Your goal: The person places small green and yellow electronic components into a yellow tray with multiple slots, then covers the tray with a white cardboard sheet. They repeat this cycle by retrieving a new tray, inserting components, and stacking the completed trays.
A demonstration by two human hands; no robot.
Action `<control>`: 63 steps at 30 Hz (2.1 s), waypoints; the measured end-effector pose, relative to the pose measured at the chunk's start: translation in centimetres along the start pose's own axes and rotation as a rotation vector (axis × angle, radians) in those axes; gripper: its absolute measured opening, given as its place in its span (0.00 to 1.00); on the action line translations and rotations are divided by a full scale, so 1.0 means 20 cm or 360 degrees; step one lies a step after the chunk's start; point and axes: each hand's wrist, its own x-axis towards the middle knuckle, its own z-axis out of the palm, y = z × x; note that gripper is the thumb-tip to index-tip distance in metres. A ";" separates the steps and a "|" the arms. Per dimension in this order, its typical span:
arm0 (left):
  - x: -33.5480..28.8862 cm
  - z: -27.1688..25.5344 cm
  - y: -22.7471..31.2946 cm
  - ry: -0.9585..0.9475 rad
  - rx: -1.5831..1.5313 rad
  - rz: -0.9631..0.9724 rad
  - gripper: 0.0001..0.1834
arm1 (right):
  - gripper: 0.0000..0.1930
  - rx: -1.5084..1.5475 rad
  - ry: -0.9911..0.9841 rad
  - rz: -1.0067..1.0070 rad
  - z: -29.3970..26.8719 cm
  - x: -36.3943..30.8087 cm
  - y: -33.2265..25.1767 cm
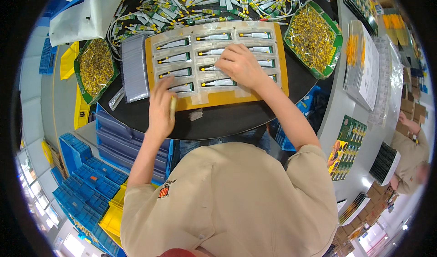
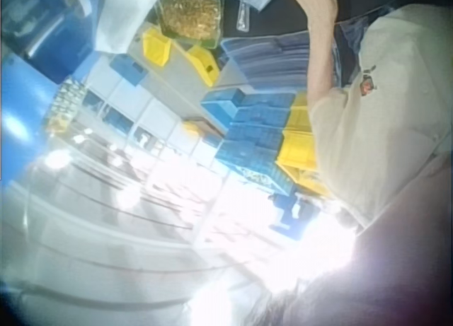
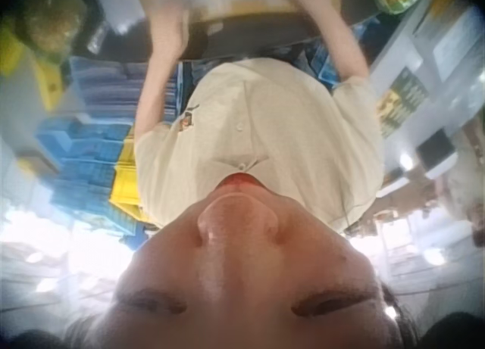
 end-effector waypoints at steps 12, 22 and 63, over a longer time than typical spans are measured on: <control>0.51 0.12 -0.25 -0.0155 0.0000 0.0036 0.18 | 0.04 -0.0192 0.0506 0.0678 -0.29 -0.19 0.18; 0.44 0.01 -0.27 -0.0013 0.0018 -0.0002 0.11 | 0.40 -0.1934 -0.0397 0.2338 -1.40 -1.30 1.18; 0.39 0.31 -0.07 -0.0222 0.0523 -0.0128 0.32 | 0.31 -0.0027 0.0018 0.1027 -0.53 -0.52 -0.25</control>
